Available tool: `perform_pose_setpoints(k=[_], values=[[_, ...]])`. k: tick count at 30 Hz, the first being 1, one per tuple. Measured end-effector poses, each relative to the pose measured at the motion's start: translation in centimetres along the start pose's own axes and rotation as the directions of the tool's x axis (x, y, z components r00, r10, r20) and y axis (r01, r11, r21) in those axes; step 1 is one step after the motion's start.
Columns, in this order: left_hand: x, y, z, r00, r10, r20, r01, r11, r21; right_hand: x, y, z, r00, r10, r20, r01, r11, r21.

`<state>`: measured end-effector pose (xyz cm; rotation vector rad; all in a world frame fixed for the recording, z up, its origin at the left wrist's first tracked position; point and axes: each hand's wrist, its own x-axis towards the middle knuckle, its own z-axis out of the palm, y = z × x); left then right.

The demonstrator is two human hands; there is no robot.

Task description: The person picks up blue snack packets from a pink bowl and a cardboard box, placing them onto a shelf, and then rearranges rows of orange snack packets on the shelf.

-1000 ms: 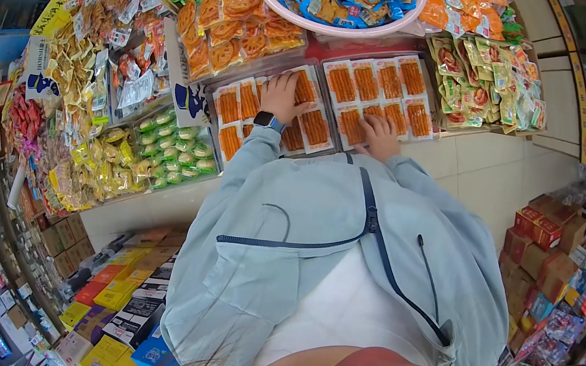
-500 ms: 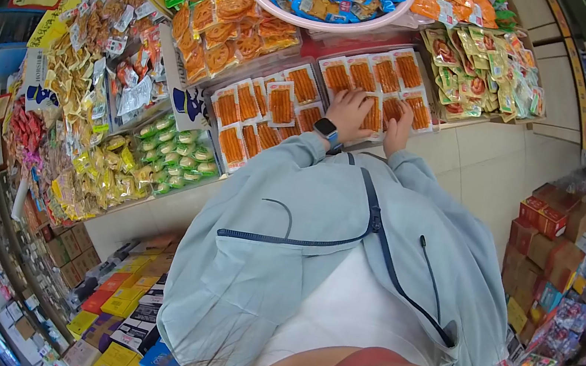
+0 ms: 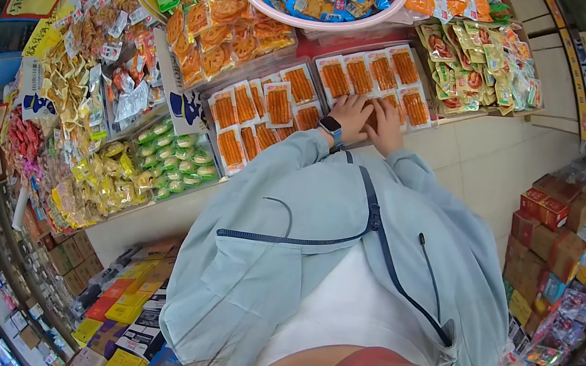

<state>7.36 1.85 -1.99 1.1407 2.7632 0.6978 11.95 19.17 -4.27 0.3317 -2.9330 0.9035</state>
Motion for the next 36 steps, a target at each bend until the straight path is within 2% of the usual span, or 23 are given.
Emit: perform_pose_setpoints(k=[4, 8, 11, 14, 15, 18, 20, 21, 24, 25, 28, 31, 36], values=[[0.0, -0.3, -0.2, 1.000, -0.001, -0.002, 0.001, 1.000, 0.016, 0.4, 0.1, 0.4, 1.000, -0.021, 0.017, 0.022, 0.995, -0.101], [-0.7, -0.6, 0.5, 0.999, 0.028, -0.045, -0.026, 0.999, 0.040, 0.3, 0.1, 0.7, 1.000, -0.008, 0.027, 0.012, 0.992, -0.128], [-1.3, -1.0, -1.3, 0.997, 0.038, 0.065, -0.042, 0.998, 0.052, 0.5, 0.2, 0.7, 0.999, 0.002, 0.043, 0.003, 0.992, -0.130], [-3.2, -1.6, -2.3, 0.997, 0.013, -0.076, -0.011, 0.999, 0.033, 0.4, 0.0, 0.6, 0.999, 0.012, 0.047, -0.005, 0.989, -0.145], [-3.8, -1.7, -3.4, 0.992, -0.112, -0.050, 0.111, 0.993, -0.027, 0.3, 0.0, 0.7, 0.999, 0.017, 0.041, -0.010, 0.989, -0.147], [-5.5, -5.3, -2.3, 0.868, -0.428, -0.250, 0.427, 0.902, -0.061, 0.4, -0.2, 0.7, 0.999, 0.018, 0.028, -0.013, 0.988, -0.152], [-6.8, -8.0, -1.9, 0.785, -0.543, -0.298, 0.566, 0.825, -0.012, -0.1, -0.3, 0.5, 0.999, 0.024, 0.046, -0.017, 0.988, -0.155], [-7.0, -8.6, -3.0, 0.783, -0.565, -0.258, 0.593, 0.804, 0.040, 0.1, -0.3, 0.4, 0.998, 0.028, 0.056, -0.019, 0.987, -0.157], [-7.9, -9.5, -4.3, 0.835, -0.502, -0.228, 0.521, 0.853, 0.030, 0.3, -0.2, 0.5, 0.997, 0.031, 0.067, -0.018, 0.983, -0.181], [-8.2, -9.2, -4.5, 0.858, -0.485, -0.169, 0.503, 0.860, 0.083, 0.3, 0.0, 0.6, 0.997, 0.030, 0.070, -0.016, 0.981, -0.191], [-9.2, -5.4, -6.4, 0.884, -0.449, 0.131, 0.445, 0.893, 0.059, 0.2, 0.4, 0.9, 0.997, 0.026, 0.071, -0.012, 0.982, -0.190], [-10.6, -3.8, -3.7, 0.914, -0.406, -0.007, 0.404, 0.909, 0.104, 0.1, 0.4, 1.2, 0.998, 0.028, 0.062, -0.014, 0.978, -0.210], [-9.7, -3.7, -4.7, 0.892, -0.436, 0.117, 0.421, 0.898, 0.129, 0.3, -0.2, 0.7, 0.999, 0.028, 0.038, -0.020, 0.980, -0.198]])
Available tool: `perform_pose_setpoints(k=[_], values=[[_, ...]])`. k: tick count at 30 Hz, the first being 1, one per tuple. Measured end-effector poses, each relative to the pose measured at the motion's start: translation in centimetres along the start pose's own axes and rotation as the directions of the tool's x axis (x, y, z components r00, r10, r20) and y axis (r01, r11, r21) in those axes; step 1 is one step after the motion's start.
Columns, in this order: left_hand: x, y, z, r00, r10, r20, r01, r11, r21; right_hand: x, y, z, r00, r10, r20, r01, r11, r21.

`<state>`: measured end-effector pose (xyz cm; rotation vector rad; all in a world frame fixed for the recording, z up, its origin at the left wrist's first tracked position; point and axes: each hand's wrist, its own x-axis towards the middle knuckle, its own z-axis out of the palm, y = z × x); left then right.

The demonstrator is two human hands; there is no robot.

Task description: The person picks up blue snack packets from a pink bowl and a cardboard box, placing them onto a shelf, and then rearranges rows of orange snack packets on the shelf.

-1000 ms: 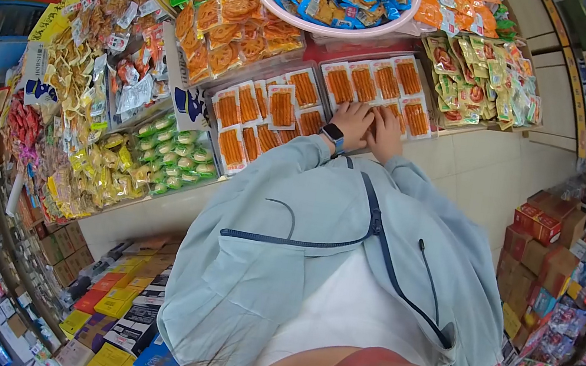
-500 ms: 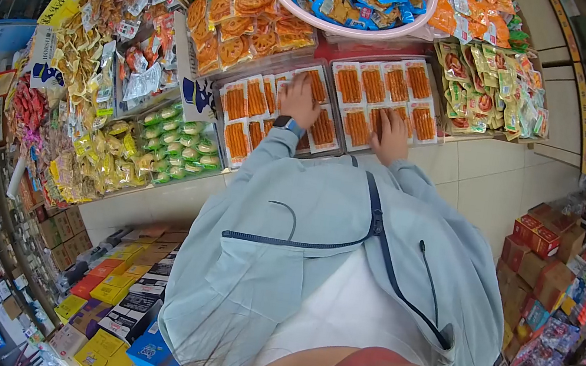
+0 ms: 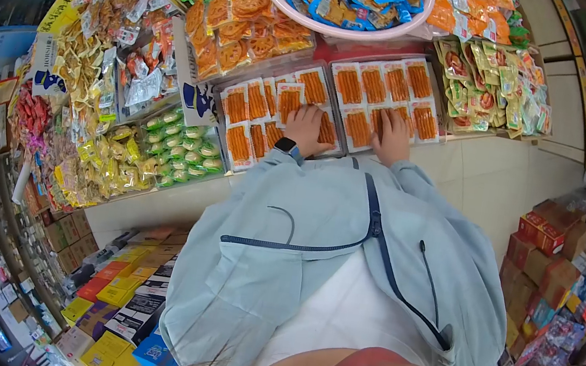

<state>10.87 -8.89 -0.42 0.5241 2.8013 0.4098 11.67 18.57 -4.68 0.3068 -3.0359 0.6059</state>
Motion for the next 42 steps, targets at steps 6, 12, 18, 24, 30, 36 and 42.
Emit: perform_pose_setpoints(k=[6, 12, 18, 24, 30, 36, 42], values=[[-0.8, -0.3, -0.5, 0.979, 0.050, -0.195, -0.072, 0.992, -0.107, -0.1, -0.2, -0.4, 1.000, -0.004, -0.009, 0.004, 1.000, 0.015], [-1.2, 0.3, -2.5, 0.946, 0.016, -0.323, -0.075, 0.982, -0.172, -0.5, 0.2, 0.1, 1.000, -0.017, -0.024, 0.018, 0.998, 0.052], [1.7, 3.0, -2.2, 0.943, 0.128, -0.307, -0.198, 0.958, -0.208, 0.3, -1.5, -1.7, 0.984, -0.178, 0.027, 0.171, 0.972, 0.162], [4.4, 5.0, -0.2, 0.938, 0.277, -0.210, -0.311, 0.938, -0.153, 0.0, -1.3, -0.1, 0.969, 0.214, 0.121, -0.229, 0.604, 0.763], [3.1, 3.2, -0.8, 0.969, 0.060, -0.240, -0.097, 0.985, -0.145, -0.6, 6.2, 0.2, 0.887, 0.418, -0.198, -0.299, 0.845, 0.444], [2.1, -4.6, 1.1, 0.922, -0.165, -0.350, 0.133, 0.985, -0.113, -0.7, 5.0, -0.6, 0.960, 0.225, -0.166, -0.234, 0.972, -0.037], [0.7, -6.5, -1.1, 0.993, -0.121, 0.001, 0.121, 0.992, -0.035, -1.0, 4.0, 0.4, 0.973, 0.160, -0.168, -0.191, 0.964, -0.187]])
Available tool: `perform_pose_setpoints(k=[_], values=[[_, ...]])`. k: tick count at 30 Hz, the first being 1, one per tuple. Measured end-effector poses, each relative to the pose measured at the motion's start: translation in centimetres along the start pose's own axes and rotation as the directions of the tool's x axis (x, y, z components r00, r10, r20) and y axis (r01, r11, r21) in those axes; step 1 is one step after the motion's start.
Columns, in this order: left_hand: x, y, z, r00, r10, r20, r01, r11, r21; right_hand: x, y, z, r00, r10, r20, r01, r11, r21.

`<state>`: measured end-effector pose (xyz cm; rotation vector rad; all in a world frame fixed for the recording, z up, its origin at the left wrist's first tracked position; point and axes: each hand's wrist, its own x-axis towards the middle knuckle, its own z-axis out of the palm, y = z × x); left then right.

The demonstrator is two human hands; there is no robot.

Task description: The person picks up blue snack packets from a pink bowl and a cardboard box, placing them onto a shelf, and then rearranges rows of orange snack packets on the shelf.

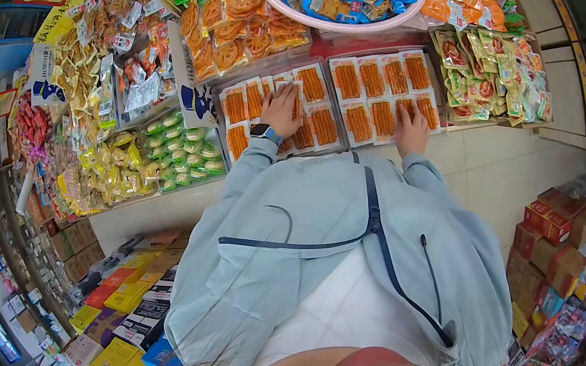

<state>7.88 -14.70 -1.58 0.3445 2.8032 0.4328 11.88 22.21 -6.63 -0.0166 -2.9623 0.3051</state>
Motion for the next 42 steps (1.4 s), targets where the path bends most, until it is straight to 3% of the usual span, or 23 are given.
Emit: perform_pose_setpoints(k=[8, 11, 15, 17, 20, 23, 26, 29, 33, 36, 39, 42], values=[[0.3, -0.1, -2.2, 0.995, 0.046, 0.092, -0.051, 0.997, 0.054, 0.0, 0.1, -0.1, 1.000, 0.003, 0.007, -0.003, 1.000, -0.029], [-0.2, -0.9, -1.9, 0.993, 0.114, 0.023, -0.115, 0.988, 0.101, 0.0, 0.3, 0.2, 1.000, -0.005, 0.003, 0.005, 0.999, -0.032], [-1.1, 0.1, -2.0, 0.975, 0.121, -0.188, -0.135, 0.989, -0.068, 0.0, 0.1, 0.1, 1.000, -0.003, 0.001, 0.003, 1.000, -0.027], [-0.9, 1.5, -1.6, 0.939, 0.141, -0.314, -0.194, 0.970, -0.144, 0.0, 0.1, 0.1, 1.000, 0.002, -0.005, -0.002, 1.000, -0.031], [1.0, 5.4, -1.8, 0.912, 0.214, -0.349, -0.273, 0.953, -0.129, 0.2, -0.4, -1.0, 1.000, 0.003, 0.007, -0.003, 1.000, -0.016], [4.3, 9.9, -2.2, 0.893, 0.322, -0.315, -0.380, 0.914, -0.142, 0.2, -0.3, -0.7, 0.999, -0.017, -0.029, 0.016, 0.999, -0.040], [8.6, 12.8, -1.1, 0.878, 0.383, -0.289, -0.408, 0.913, -0.030, 0.3, -0.5, -0.8, 1.000, 0.001, -0.015, -0.001, 0.999, -0.048], [11.6, 14.1, -0.1, 0.924, 0.338, -0.180, -0.347, 0.937, -0.023, 0.1, -0.5, -1.0, 1.000, 0.005, -0.010, -0.005, 0.999, -0.048], [12.2, 13.1, 2.7, 0.905, 0.365, -0.220, -0.345, 0.930, 0.126, 0.3, -0.5, -1.1, 1.000, 0.006, -0.015, -0.007, 0.999, -0.036], [11.9, 12.8, 2.9, 0.908, 0.362, -0.210, -0.347, 0.932, 0.105, 0.5, -0.7, -1.1, 1.000, 0.022, -0.016, -0.022, 0.999, -0.025], [11.4, 12.4, 2.7, 0.881, 0.360, -0.307, -0.380, 0.925, -0.004, 0.0, -0.9, -1.5, 1.000, 0.021, 0.019, -0.020, 0.999, -0.040], [8.7, 11.2, 2.2, 0.906, 0.296, -0.303, -0.301, 0.953, 0.031, 0.5, -0.7, -1.5, 1.000, 0.017, 0.018, -0.016, 0.999, -0.046]])
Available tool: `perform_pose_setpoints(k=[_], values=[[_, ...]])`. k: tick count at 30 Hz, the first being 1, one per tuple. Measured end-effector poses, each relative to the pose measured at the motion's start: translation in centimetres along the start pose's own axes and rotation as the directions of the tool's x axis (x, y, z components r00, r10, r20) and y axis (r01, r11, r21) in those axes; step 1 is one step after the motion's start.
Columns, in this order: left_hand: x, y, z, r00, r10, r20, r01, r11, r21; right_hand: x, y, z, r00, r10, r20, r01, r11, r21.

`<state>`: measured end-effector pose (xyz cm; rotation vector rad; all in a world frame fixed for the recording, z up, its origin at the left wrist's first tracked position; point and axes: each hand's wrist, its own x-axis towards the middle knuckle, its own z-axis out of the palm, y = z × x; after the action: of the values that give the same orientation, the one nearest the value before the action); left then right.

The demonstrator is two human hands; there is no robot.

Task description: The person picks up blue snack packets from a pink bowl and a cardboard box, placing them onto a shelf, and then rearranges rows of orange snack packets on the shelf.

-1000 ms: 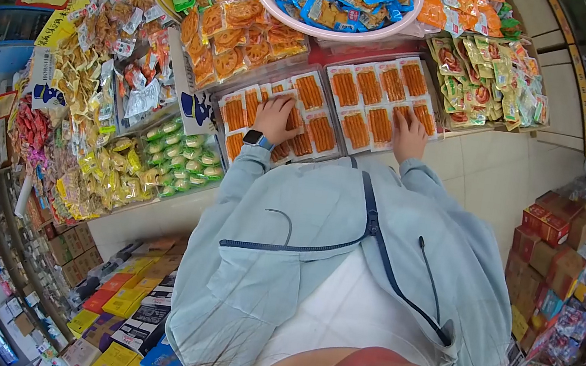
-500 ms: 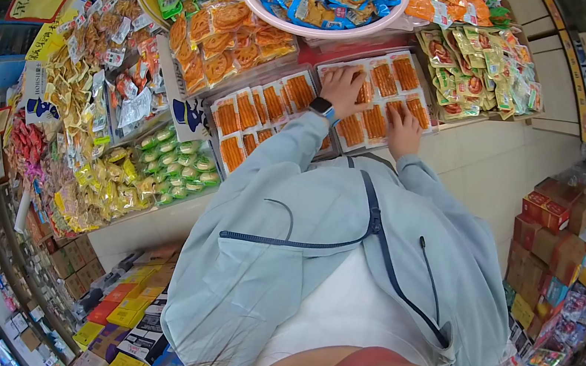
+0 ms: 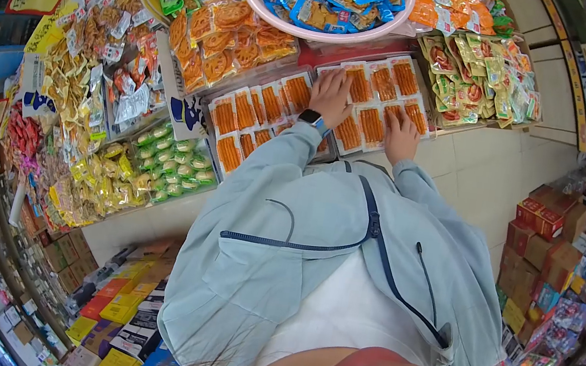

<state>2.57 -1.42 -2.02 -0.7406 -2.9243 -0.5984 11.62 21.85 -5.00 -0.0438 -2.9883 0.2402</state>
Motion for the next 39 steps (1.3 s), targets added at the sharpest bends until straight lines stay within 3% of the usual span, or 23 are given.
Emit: perform_pose_setpoints(k=[1, 4, 7, 10, 14, 24, 31, 35, 39], values=[[-1.2, -0.1, -1.0, 0.998, -0.056, 0.014, 0.057, 0.997, -0.055, -0.1, 0.0, 0.3, 1.000, 0.000, -0.001, 0.000, 1.000, 0.005], [-4.8, -1.9, -2.9, 0.958, -0.284, 0.031, 0.284, 0.959, 0.023, -0.2, 0.2, 0.5, 1.000, -0.005, 0.012, 0.005, 1.000, 0.019], [-8.2, -6.0, -2.1, 0.918, -0.397, -0.017, 0.397, 0.918, -0.016, -0.3, 0.3, 0.8, 1.000, 0.001, 0.014, -0.001, 1.000, 0.010], [-9.5, -7.4, -2.3, 0.942, -0.333, 0.048, 0.332, 0.943, 0.030, -0.1, 0.2, 0.7, 1.000, -0.008, 0.024, 0.007, 1.000, 0.013], [-7.7, -6.6, -2.9, 0.920, -0.385, 0.075, 0.378, 0.921, 0.091, -0.2, 0.1, 0.3, 1.000, -0.005, 0.031, 0.005, 1.000, 0.017], [-4.4, -7.8, -4.1, 0.921, -0.303, 0.246, 0.258, 0.946, 0.197, -0.3, 0.1, 0.3, 1.000, -0.015, 0.006, 0.014, 0.999, 0.042], [-6.3, -7.5, -6.1, 0.979, -0.200, -0.044, 0.203, 0.977, 0.061, 0.0, -0.1, 0.1, 1.000, 0.000, -0.002, 0.000, 1.000, 0.024], [-4.6, -5.3, -7.8, 0.962, -0.114, -0.249, 0.121, 0.993, 0.010, -0.3, 0.2, 0.5, 1.000, -0.011, -0.008, 0.012, 1.000, 0.027], [-0.8, -4.0, -8.2, 0.979, -0.070, -0.190, 0.068, 0.998, -0.015, -0.1, 0.3, 0.1, 1.000, -0.015, -0.007, 0.015, 1.000, 0.016]])
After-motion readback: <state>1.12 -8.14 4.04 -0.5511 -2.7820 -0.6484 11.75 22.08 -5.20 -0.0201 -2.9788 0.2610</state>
